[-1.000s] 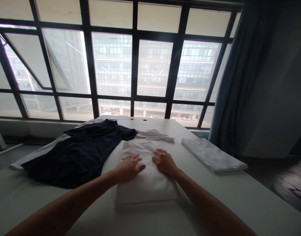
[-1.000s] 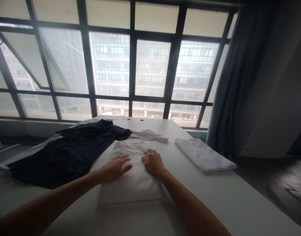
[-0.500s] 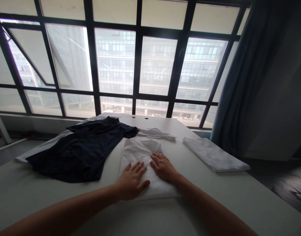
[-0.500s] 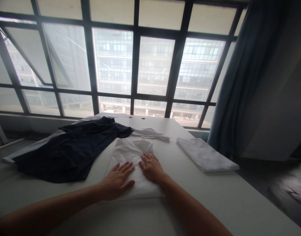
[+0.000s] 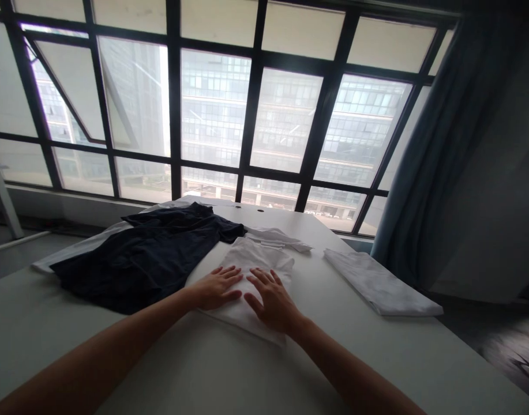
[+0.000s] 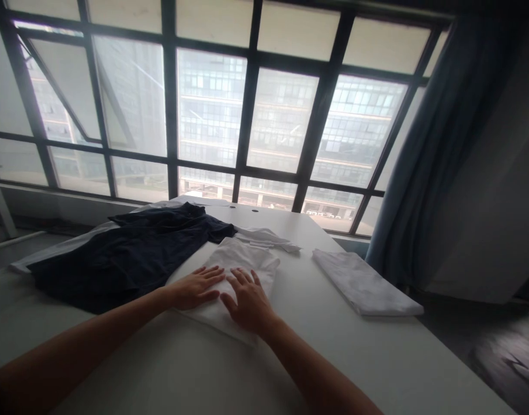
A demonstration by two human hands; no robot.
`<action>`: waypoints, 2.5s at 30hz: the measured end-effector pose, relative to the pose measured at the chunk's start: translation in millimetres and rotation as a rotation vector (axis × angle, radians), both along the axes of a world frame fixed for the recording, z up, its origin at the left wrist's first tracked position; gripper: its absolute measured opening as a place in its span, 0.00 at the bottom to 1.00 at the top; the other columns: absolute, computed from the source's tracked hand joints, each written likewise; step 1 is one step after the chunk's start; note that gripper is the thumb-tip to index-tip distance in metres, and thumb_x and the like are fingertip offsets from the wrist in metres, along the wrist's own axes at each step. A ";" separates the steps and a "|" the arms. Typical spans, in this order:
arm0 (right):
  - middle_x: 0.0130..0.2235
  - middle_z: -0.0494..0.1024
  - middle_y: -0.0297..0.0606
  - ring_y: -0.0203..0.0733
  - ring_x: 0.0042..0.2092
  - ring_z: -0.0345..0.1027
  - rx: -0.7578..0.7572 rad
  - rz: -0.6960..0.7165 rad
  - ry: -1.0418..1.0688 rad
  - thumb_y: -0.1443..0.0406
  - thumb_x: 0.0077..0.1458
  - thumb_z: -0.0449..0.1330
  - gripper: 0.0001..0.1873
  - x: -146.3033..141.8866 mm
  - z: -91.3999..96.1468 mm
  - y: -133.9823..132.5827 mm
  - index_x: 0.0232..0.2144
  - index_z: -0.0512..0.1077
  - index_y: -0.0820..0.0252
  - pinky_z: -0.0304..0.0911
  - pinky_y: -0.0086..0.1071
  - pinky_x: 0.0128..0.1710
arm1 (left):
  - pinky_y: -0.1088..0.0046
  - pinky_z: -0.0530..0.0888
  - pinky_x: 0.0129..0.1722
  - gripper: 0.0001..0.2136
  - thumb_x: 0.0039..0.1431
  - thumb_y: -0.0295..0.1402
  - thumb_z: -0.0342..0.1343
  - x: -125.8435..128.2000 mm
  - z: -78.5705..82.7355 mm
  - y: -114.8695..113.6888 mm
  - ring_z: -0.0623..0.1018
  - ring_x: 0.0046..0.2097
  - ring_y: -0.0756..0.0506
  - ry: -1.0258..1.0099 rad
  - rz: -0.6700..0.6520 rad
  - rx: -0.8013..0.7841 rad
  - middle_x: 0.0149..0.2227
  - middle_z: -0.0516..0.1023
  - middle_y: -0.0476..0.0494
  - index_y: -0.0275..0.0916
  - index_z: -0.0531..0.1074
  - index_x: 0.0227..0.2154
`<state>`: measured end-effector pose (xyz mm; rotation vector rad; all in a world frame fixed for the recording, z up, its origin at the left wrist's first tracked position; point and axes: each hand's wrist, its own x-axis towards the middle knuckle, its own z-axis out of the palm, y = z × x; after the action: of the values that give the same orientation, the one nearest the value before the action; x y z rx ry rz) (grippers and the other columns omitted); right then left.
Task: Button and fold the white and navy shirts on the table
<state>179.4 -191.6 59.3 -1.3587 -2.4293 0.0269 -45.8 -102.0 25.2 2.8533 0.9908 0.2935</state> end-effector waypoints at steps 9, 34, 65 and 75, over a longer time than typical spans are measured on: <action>0.70 0.47 0.50 0.49 0.72 0.35 -0.260 0.068 -0.082 0.47 0.67 0.42 0.40 -15.7 -7.3 -6.9 0.70 0.49 0.69 0.30 0.46 0.69 | 0.60 0.52 0.68 0.30 0.72 0.48 0.31 -5.6 -11.2 15.9 0.52 0.71 0.41 -0.015 0.057 -0.011 0.70 0.53 0.37 0.37 0.56 0.68; 0.55 0.76 0.44 0.49 0.57 0.67 -0.187 -0.131 0.056 0.73 0.52 0.55 0.24 94.1 21.7 28.1 0.51 0.76 0.60 0.59 0.41 0.59 | 0.44 0.50 0.66 0.23 0.66 0.29 0.46 -31.2 37.5 -12.0 0.55 0.70 0.36 0.095 0.101 0.054 0.68 0.58 0.39 0.48 0.66 0.62; 0.39 0.76 0.48 0.50 0.44 0.67 0.249 -0.219 -0.425 0.80 0.54 0.49 0.17 112.3 34.2 38.2 0.35 0.76 0.63 0.60 0.39 0.47 | 0.58 0.61 0.66 0.22 0.66 0.29 0.44 13.0 30.6 -63.4 0.66 0.65 0.41 -0.039 -0.090 0.018 0.63 0.68 0.38 0.38 0.66 0.61; 0.38 0.80 0.45 0.48 0.42 0.72 -0.024 -0.315 -0.319 0.76 0.51 0.56 0.14 112.3 48.9 13.6 0.32 0.81 0.60 0.62 0.39 0.48 | 0.60 0.64 0.63 0.21 0.71 0.43 0.42 13.9 38.3 -57.7 0.69 0.63 0.41 -0.159 -0.149 -0.026 0.59 0.73 0.42 0.43 0.80 0.40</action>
<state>291.7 -178.1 108.2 -1.8643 -2.4306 -0.2599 -31.8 -159.7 63.5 2.8085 0.7431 0.4811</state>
